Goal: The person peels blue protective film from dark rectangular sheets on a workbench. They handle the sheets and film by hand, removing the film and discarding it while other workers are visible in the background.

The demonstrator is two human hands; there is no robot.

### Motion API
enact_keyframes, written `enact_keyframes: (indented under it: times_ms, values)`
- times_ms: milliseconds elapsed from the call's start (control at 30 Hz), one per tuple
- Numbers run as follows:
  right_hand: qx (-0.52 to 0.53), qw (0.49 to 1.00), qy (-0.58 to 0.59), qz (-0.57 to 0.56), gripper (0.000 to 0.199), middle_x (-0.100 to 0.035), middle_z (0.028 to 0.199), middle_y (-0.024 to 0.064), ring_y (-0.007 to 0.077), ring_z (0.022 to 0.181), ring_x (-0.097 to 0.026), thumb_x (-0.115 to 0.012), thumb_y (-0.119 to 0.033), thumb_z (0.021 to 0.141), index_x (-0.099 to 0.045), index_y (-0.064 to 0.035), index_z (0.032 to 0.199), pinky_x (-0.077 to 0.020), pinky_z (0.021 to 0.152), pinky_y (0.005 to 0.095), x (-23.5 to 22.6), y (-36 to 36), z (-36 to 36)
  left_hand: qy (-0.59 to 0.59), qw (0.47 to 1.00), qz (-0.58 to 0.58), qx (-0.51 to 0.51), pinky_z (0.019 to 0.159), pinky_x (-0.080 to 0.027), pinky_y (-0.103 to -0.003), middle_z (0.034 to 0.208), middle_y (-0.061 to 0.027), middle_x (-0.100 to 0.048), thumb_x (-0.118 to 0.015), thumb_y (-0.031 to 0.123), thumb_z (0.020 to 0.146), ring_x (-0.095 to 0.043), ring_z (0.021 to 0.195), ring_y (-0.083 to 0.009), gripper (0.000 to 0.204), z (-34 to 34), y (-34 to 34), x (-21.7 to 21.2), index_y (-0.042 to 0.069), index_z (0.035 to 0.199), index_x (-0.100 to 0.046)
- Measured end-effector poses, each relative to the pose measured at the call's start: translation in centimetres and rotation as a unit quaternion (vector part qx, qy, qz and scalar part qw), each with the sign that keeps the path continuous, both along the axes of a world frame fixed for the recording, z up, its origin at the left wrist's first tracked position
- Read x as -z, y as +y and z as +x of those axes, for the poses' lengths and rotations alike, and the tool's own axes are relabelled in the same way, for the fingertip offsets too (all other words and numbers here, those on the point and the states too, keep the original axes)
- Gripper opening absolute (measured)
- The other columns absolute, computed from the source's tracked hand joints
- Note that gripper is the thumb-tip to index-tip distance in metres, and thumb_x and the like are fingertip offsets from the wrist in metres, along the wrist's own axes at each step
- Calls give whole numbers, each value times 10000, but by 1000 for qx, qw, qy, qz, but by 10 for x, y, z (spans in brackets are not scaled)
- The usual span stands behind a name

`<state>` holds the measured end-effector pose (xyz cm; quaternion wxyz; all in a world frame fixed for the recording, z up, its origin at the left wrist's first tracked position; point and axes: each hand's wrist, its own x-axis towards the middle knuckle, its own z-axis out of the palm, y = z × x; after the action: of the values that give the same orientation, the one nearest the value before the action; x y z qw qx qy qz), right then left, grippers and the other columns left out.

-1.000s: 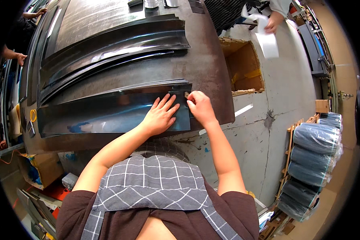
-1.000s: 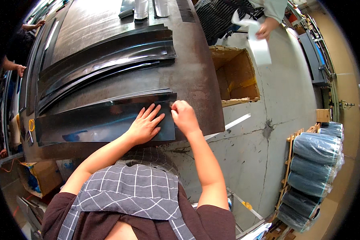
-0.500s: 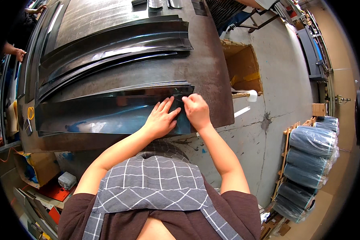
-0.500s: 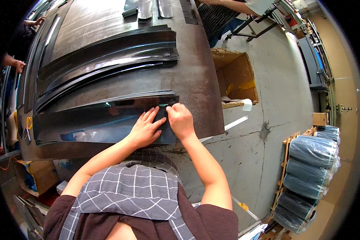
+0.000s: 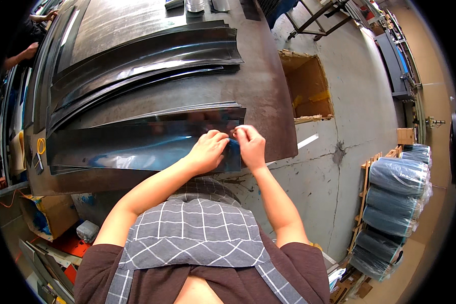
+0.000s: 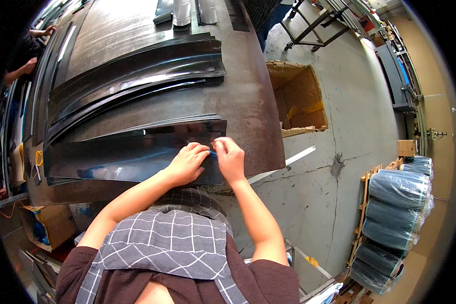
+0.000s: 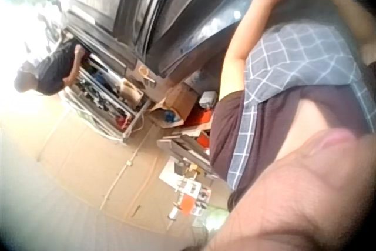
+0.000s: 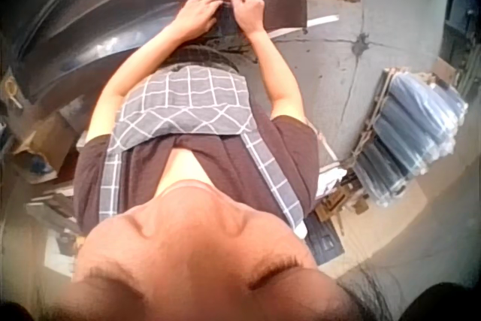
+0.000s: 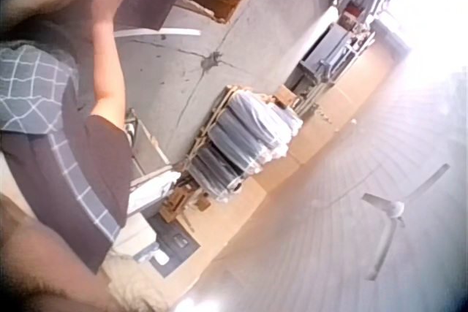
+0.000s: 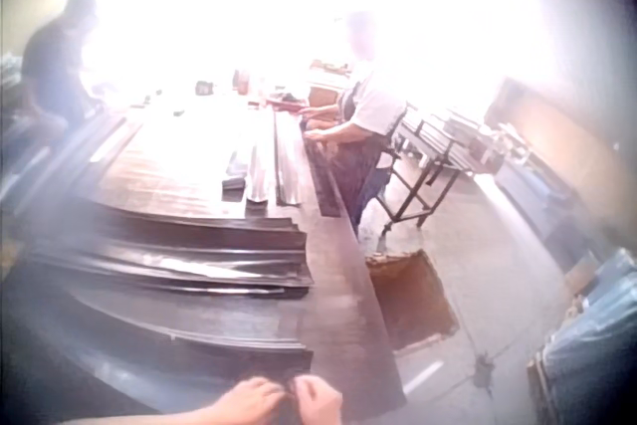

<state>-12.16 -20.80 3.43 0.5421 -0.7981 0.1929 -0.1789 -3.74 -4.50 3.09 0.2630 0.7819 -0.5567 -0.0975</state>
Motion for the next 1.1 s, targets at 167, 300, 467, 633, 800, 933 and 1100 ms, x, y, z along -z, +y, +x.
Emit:
enact_keyframes:
  times_ms: [167, 300, 467, 633, 800, 933, 1100]
  values:
    - [18, 968, 99, 232, 150, -670, 878, 46, 115, 774, -678, -565, -136, 997, -611, 4, 969, -557, 688, 258, 18, -7, -6, 520, 846, -46, -105, 681, -449, -298, 795, -53, -543, -645, -22, 666, -524, 794, -117, 205, 20, -11, -12, 29, 844, -556]
    - [-30, 976, 123, 177, 155, -677, 837, 22, 95, 743, -673, -601, -140, 970, -666, 0, 960, -542, 646, 254, 17, -3, -13, 160, 975, -26, -154, 745, -512, -415, 1013, -148, -588, -607, -20, 732, -614, 890, -344, 262, 23, -12, 4, 46, 985, -593]
    - [-29, 995, 95, -30, 151, -720, 864, 69, 187, 763, -697, -658, -159, 911, -724, -47, 990, -545, 685, 294, 6, -10, -5, 29, 996, 21, -88, 857, -537, -441, 1380, -154, -498, -537, 22, 811, -620, 1039, -353, 490, 0, -1, 9, 104, 1292, -579]
    - [-31, 920, 10, -391, 100, -601, 823, 50, 247, 792, -626, -707, -180, 839, -718, -108, 908, -534, 653, 375, -6, -12, 11, 36, 993, 93, -67, 847, -544, -430, 1477, -140, -450, -551, 20, 784, -641, 1002, -325, 513, -7, 1, -3, 162, 1271, -628]
    - [-149, 926, 9, -347, 100, -597, 814, 50, 244, 792, -623, -711, -164, 824, -704, -95, 895, -535, 666, 366, -3, -8, -6, 40, 993, 87, -62, 837, -548, -420, 1488, -125, -445, -563, 16, 761, -652, 965, -311, 534, -7, 3, 6, 194, 1257, -650]
    - [-69, 930, -8, -360, 76, -606, 812, 72, 258, 770, -639, -704, -140, 836, -708, -88, 892, -535, 673, 372, -6, -20, 8, 41, 994, 80, -58, 828, -550, -419, 1506, -113, -429, -569, 13, 752, -655, 941, -306, 527, -7, 3, 3, 191, 1240, -662]
    - [-141, 947, 6, -290, 84, -617, 809, 77, 269, 768, -641, -708, -132, 835, -721, -75, 895, -528, 669, 381, -7, -10, -13, 48, 993, 96, -55, 821, -552, -418, 1526, -99, -410, -575, 12, 748, -656, 937, -297, 517, -5, 2, 0, 181, 1228, -665]
